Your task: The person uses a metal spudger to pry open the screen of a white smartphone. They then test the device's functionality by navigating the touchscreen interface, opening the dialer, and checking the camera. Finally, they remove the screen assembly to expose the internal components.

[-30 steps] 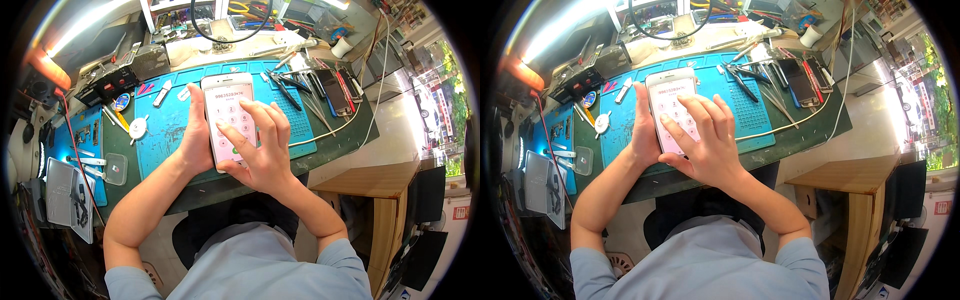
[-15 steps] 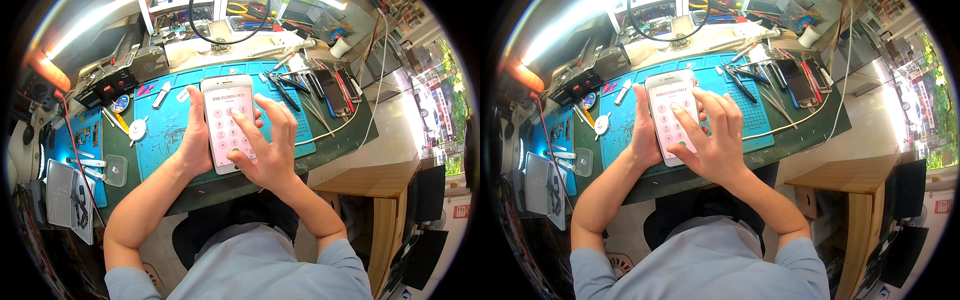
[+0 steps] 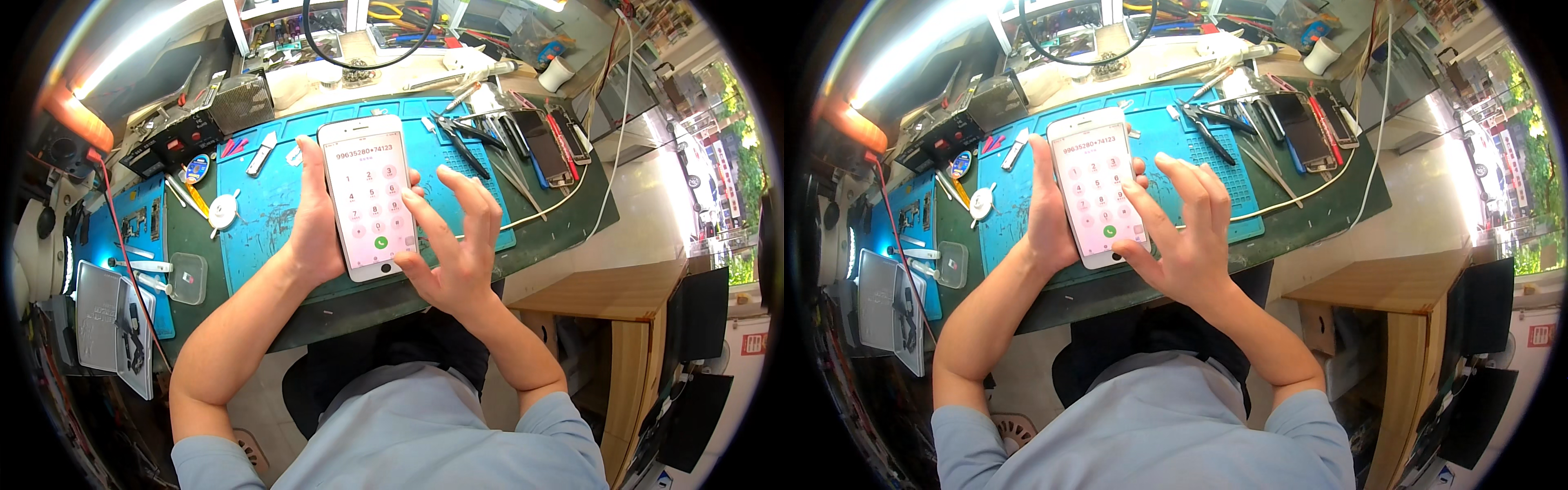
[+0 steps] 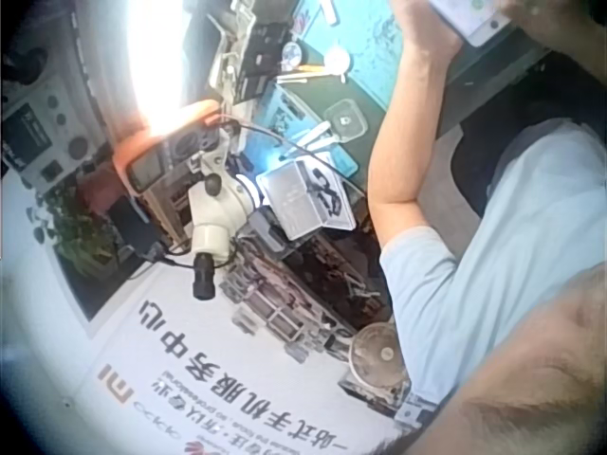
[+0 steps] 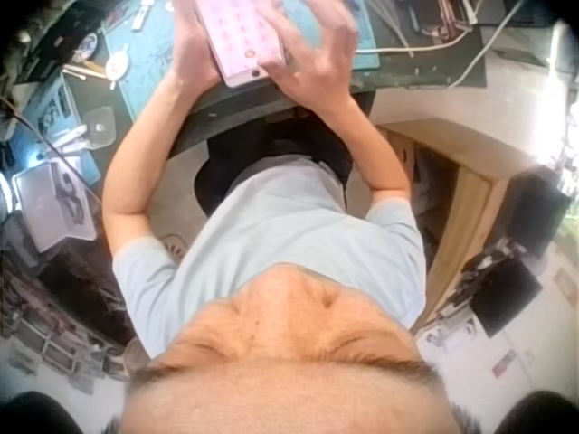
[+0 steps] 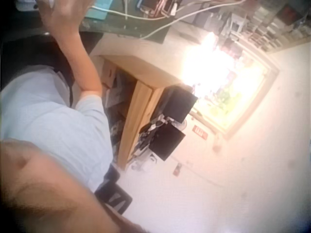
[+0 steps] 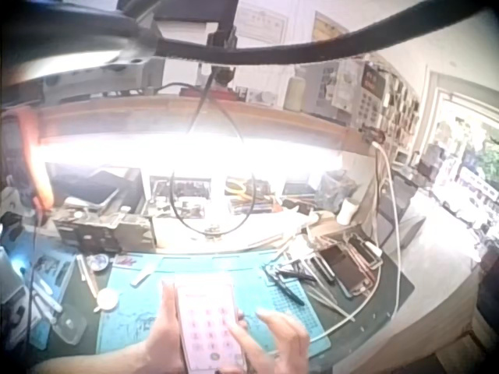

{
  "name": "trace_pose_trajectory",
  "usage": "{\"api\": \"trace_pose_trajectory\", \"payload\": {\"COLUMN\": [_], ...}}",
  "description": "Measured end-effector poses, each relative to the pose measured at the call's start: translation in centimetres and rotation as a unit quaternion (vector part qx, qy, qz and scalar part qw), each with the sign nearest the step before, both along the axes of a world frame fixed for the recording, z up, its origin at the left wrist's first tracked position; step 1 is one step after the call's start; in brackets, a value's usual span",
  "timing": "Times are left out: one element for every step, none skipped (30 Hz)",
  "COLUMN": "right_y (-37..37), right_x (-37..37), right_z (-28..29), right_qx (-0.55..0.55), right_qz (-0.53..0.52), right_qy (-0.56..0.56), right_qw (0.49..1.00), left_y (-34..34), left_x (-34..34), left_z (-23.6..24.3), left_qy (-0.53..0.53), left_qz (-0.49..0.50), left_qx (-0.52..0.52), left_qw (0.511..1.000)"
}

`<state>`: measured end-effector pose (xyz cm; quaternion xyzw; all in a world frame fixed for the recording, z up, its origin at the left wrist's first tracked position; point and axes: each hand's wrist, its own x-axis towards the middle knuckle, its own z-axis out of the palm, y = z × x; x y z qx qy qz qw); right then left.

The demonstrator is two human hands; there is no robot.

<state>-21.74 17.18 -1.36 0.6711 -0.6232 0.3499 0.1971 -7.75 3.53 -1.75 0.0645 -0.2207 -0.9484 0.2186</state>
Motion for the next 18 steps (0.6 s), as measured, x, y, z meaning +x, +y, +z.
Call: {"api": "trace_pose_trajectory", "payload": {"right_y": [0.4,1.1,1.7,2.2,2.7,2.9,3.0,3.0,3.0,2.9,2.8,2.6,2.5,2.5,2.5,2.4,2.4,2.4], "right_x": [0.0,-0.3,-0.5,-0.6,-0.8,-0.9,-1.0,-1.0,-0.9,-0.9,-0.7,-0.6,-0.6,-0.5,-0.5,-0.5,-0.4,-0.4], "right_z": [-0.1,-0.3,-0.4,-0.7,-0.9,-1.1,-1.2,-1.2,-1.2,-1.2,-1.2,-1.1,-1.1,-1.0,-1.0,-1.0,-1.0,-1.0], "right_qx": [0.002,0.005,0.007,0.006,0.004,0.001,0.003,0.005,0.006,0.009,0.012,0.014,0.017,0.020,0.022,0.025,0.028,0.031], "right_qz": [0.005,0.009,0.013,0.025,0.038,0.050,0.054,0.058,0.061,0.057,0.054,0.051,0.054,0.057,0.059,0.059,0.059,0.059], "right_qy": [0.000,0.002,0.004,0.005,0.007,0.008,0.007,0.005,0.003,0.001,0.000,-0.002,0.002,0.006,0.010,0.011,0.011,0.012], "right_qw": [1.000,1.000,1.000,1.000,0.999,0.999,0.999,0.998,0.998,0.998,0.998,0.999,0.998,0.998,0.998,0.998,0.998,0.998], "left_y": [-0.1,-0.1,-0.2,-0.2,-0.2,-0.2,-0.2,-0.1,-0.1,-0.1,-0.1,-0.1,-0.1,-0.1,-0.1,-0.1,-0.1,-0.1], "left_x": [0.1,0.1,0.0,-0.1,-0.1,-0.2,-0.2,-0.2,-0.2,-0.1,-0.1,-0.1,-0.1,-0.2,-0.1,-0.1,-0.1,-0.2], "left_z": [0.0,0.1,0.1,0.0,0.0,-0.1,-0.2,-0.2,-0.1,-0.1,-0.1,-0.1,-0.1,-0.1,-0.1,-0.1,-0.1,-0.2], "left_qy": [-0.005,-0.007,0.000,0.008,0.015,0.014,0.014,0.013,0.013,0.012,0.011,0.014,0.018,0.021,0.021,0.020,0.019,0.019], "left_qz": [0.004,0.007,0.007,0.007,0.007,0.007,0.008,0.009,0.009,0.009,0.010,0.009,0.008,0.007,0.007,0.006,0.005,0.004], "left_qx": [0.009,0.018,0.019,0.021,0.022,0.024,0.027,0.029,0.030,0.030,0.030,0.032,0.035,0.037,0.038,0.038,0.039,0.038], "left_qw": [1.000,1.000,1.000,1.000,1.000,1.000,1.000,0.999,0.999,0.999,0.999,0.999,0.999,0.999,0.999,0.999,0.999,0.999]}}
